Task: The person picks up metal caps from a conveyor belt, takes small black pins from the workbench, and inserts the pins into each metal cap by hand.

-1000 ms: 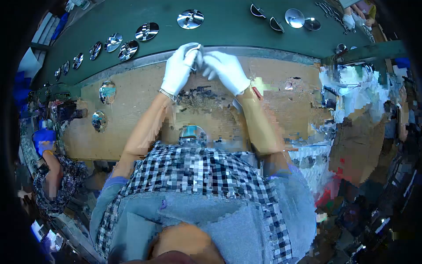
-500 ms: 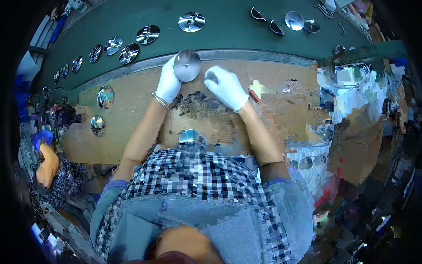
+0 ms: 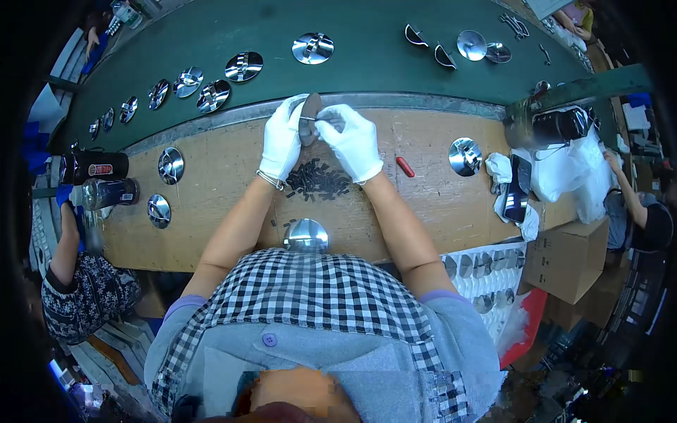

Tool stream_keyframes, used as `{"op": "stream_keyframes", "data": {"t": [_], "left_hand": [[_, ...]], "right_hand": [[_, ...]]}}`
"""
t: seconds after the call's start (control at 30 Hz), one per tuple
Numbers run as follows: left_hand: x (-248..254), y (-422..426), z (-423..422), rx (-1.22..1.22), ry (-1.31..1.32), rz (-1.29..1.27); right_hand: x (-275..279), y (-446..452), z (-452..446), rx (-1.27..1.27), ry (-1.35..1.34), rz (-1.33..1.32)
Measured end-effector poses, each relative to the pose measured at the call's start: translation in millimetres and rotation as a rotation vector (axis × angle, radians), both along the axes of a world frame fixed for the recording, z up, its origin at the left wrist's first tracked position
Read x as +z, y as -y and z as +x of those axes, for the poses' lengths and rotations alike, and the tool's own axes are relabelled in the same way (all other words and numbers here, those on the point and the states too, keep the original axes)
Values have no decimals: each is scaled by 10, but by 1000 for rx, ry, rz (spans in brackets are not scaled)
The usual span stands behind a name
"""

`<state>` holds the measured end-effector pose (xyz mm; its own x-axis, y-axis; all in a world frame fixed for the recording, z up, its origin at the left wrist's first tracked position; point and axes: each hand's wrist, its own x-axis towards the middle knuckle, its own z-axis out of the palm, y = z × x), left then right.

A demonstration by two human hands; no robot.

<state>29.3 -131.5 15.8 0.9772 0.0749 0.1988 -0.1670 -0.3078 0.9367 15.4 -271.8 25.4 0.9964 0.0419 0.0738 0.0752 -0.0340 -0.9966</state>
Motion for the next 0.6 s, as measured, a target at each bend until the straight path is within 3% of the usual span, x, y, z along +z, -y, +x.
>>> {"op": "stream_keyframes", "data": {"t": [0.07,0.13,0.3,0.37,0.43,0.5,0.57,0.6], "left_hand": [[-17,16,3,5,24,25],[-94,45,5,-10,-92,-145],[-101,95,5,-4,-52,-96],[-109,117,17,-1,2,-101],[-96,146,48,-24,-156,-389],[-180,178,97,-39,-124,-352],[-167,210,97,-33,-67,-335],[-123,187,112,-33,-64,-336]], "right_hand": [[-6,-8,1,-11,17,13],[-1,-28,-11,-6,32,49],[-5,33,21,20,7,48],[47,105,74,-61,110,-46],[-129,164,164,-232,78,-71],[-117,198,192,-295,62,-49],[-33,361,191,258,-494,72],[-43,400,229,258,-491,71]]}}
